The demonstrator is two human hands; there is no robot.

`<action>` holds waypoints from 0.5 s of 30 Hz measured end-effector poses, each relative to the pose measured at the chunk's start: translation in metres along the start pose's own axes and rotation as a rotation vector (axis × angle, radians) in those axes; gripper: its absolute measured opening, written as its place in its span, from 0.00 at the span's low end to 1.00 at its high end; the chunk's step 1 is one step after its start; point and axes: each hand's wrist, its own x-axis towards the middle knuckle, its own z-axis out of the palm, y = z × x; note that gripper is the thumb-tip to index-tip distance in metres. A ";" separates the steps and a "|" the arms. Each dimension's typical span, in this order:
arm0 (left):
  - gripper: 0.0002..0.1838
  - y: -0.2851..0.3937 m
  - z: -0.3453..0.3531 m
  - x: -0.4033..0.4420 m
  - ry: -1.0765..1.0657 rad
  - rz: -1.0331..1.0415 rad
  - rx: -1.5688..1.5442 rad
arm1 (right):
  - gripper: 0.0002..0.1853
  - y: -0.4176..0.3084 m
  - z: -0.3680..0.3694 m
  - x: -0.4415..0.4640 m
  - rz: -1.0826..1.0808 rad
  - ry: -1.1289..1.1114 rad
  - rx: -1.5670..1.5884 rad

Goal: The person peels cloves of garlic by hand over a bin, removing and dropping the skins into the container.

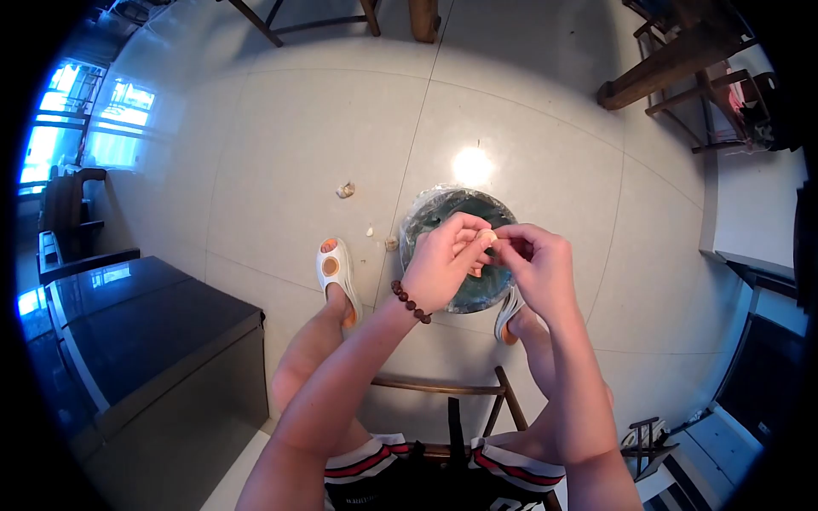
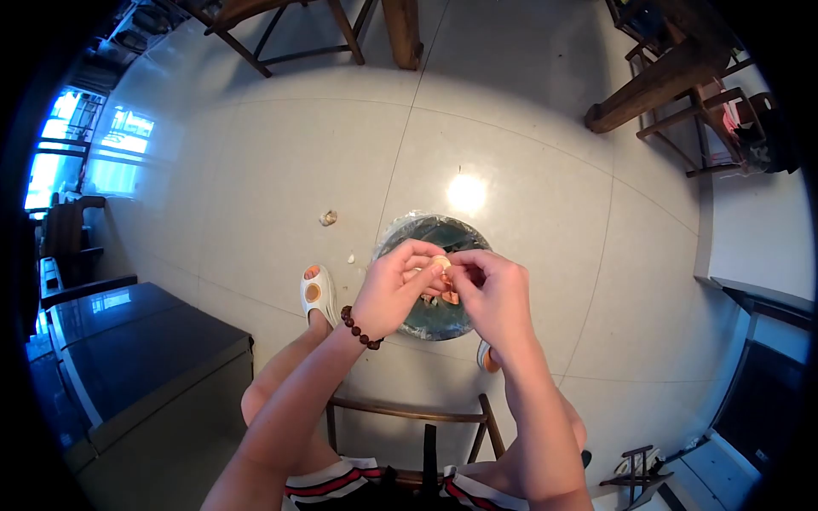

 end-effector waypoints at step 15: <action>0.13 -0.006 -0.003 0.003 0.063 0.065 0.292 | 0.04 0.008 0.003 0.002 -0.020 -0.040 -0.154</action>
